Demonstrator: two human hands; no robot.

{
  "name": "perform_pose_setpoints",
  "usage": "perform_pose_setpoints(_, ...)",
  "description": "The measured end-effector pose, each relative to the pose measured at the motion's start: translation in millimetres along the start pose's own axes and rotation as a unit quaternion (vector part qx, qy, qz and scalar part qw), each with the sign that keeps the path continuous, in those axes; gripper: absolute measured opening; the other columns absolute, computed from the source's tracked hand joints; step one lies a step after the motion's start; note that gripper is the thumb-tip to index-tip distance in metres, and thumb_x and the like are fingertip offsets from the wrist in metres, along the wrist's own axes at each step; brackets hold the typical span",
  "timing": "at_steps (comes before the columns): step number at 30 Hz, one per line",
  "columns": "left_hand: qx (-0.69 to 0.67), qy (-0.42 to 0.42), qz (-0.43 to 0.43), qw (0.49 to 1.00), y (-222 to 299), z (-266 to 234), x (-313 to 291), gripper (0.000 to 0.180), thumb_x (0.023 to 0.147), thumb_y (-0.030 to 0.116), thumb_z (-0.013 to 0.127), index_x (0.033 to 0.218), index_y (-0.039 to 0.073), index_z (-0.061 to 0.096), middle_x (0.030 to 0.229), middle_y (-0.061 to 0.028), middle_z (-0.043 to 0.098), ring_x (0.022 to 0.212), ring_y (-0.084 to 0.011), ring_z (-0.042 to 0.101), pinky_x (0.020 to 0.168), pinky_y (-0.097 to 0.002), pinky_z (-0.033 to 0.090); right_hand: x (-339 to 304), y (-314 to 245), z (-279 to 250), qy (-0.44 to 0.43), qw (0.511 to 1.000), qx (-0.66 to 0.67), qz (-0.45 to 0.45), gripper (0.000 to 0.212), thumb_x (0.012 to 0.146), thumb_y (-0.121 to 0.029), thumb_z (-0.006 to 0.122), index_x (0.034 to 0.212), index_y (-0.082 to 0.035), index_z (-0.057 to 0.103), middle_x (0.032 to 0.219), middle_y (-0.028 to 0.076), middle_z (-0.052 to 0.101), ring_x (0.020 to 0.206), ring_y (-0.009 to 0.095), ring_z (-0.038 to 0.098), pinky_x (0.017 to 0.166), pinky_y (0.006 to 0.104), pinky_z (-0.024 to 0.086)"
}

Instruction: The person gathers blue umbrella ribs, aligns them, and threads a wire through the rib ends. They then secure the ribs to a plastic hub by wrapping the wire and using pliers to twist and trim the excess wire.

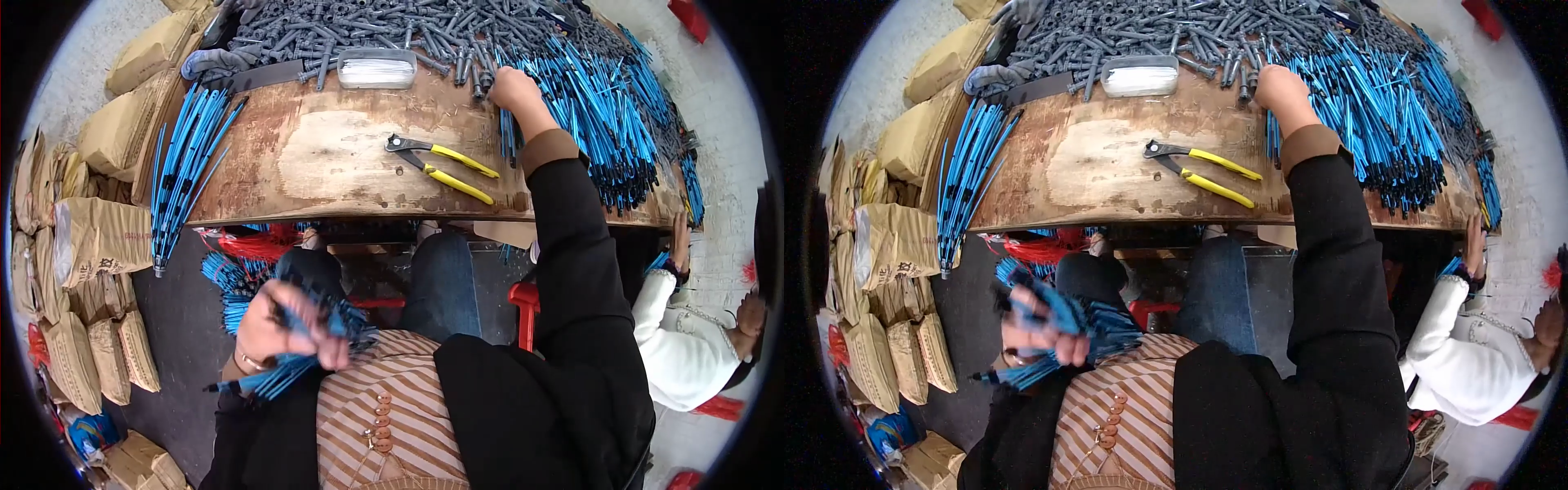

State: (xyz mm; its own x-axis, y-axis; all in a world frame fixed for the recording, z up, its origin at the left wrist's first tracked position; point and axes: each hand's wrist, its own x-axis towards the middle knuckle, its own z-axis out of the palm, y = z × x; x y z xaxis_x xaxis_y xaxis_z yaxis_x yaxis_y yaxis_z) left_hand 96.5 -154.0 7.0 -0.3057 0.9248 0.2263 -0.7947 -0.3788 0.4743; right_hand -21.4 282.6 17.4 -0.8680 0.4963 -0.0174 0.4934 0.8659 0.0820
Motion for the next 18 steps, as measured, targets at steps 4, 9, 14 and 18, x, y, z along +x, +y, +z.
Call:
perform_pose_setpoints(4,0.299,0.224,0.092,0.923,-4,-29,60,0.017,0.081,0.003,0.061,0.098,0.002,0.056,0.087,-0.0155,0.065,0.083,-0.0270,0.064,0.079,-0.0365,0.051,-10,2,-7,0.089,0.996,0.023,0.012,0.019,0.082,-0.012,0.049,0.089,0.002,0.059,0.092,0.020,0.066,0.082,0.040,0.064,0.070,0.0465,0.052)
perform_pose_setpoints(9,0.218,0.209,0.100,0.948,-7,-51,75,0.015,0.084,0.004,0.060,0.099,0.002,0.058,0.086,-0.0149,0.065,0.082,-0.0248,0.065,0.079,-0.0330,0.050,-23,5,-32,0.187,0.981,0.045,-0.013,0.022,0.085,-0.019,0.048,0.089,0.001,0.057,0.087,0.022,0.065,0.080,0.041,0.063,0.069,0.0486,0.050)
perform_pose_setpoints(14,0.176,0.215,0.109,0.954,-4,-46,80,0.016,0.085,0.004,0.059,0.102,0.003,0.059,0.086,-0.0151,0.065,0.083,-0.0255,0.065,0.080,-0.0346,0.050,-28,5,-60,0.221,0.973,0.039,-0.051,0.026,0.088,-0.026,0.049,0.089,0.000,0.056,0.082,0.022,0.065,0.078,0.042,0.061,0.068,0.0487,0.049)
perform_pose_setpoints(18,0.148,0.217,0.115,0.958,-2,-51,84,0.018,0.086,0.004,0.058,0.104,0.003,0.059,0.086,-0.0156,0.066,0.084,-0.0266,0.065,0.080,-0.0367,0.051,-16,32,-67,0.300,0.950,0.051,-0.074,0.026,0.087,-0.025,0.051,0.090,0.000,0.058,0.083,0.018,0.066,0.077,0.041,0.061,0.068,0.0429,0.049)
